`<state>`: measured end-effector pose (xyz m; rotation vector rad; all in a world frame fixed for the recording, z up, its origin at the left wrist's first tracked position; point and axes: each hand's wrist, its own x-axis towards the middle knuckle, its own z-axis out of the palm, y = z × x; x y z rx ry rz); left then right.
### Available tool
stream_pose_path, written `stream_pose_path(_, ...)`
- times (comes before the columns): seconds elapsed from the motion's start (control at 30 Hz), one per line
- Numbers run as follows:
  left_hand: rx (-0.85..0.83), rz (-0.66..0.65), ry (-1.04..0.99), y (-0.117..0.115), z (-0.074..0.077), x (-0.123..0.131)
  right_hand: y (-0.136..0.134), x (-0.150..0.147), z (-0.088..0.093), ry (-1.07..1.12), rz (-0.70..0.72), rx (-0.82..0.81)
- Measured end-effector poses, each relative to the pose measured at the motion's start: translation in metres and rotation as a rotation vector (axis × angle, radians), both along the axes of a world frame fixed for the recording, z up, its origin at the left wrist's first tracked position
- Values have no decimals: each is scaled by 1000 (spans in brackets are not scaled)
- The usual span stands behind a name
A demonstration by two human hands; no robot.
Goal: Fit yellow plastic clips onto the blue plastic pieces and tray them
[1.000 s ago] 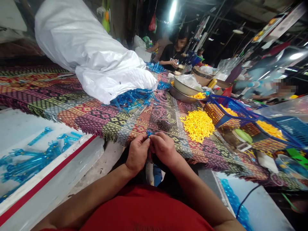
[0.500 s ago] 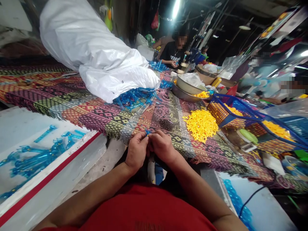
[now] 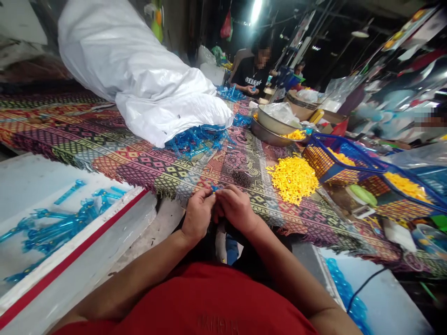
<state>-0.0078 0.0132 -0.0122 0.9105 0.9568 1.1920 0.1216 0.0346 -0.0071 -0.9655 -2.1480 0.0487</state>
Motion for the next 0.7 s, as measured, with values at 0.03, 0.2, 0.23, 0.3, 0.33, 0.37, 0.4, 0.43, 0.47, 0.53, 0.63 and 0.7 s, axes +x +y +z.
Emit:
stream_pose_path(0.03, 33, -23, -6, 0, 0, 0, -1, 3, 0, 33, 8, -16)
stream_pose_path(0.2, 33, -135, 77, 0, 6, -1, -7, 11, 3, 97, 49, -66)
stream_pose_path(0.23, 31, -153, 127, 1, 8, -3, -8, 12, 3, 94, 57, -70)
stream_pose_path(0.3, 51, -176, 250, 1, 10, -6, -8, 12, 4, 87, 68, -65)
stream_pose_path(0.33, 66, -184, 305, 2, 11, -7, -8, 13, 4, 86, 71, -62)
stream_pose_path(0.37, 78, -187, 342, 2, 11, -9, -8, 13, 4, 85, 72, -65)
stream_pose_path(0.4, 86, -187, 356, 3, 11, -10, -8, 14, 5, 87, 73, -74)
stream_pose_path(0.43, 88, -188, 354, 3, 10, -10, -8, 15, 6, 94, 71, -86)
stream_pose_path(0.47, 87, -190, 343, 4, 9, -11, -7, 17, 6, 103, 69, -97)
stream_pose_path(0.53, 76, -203, 332, 4, 6, -11, -6, 21, 8, 122, 60, -118)
stream_pose_path(0.63, 56, -229, 339, 5, 5, -9, -5, 27, 10, 98, 66, -134)
stream_pose_path(0.7, 43, -238, 329, 5, 6, -8, -5, 30, 11, 41, 73, -133)
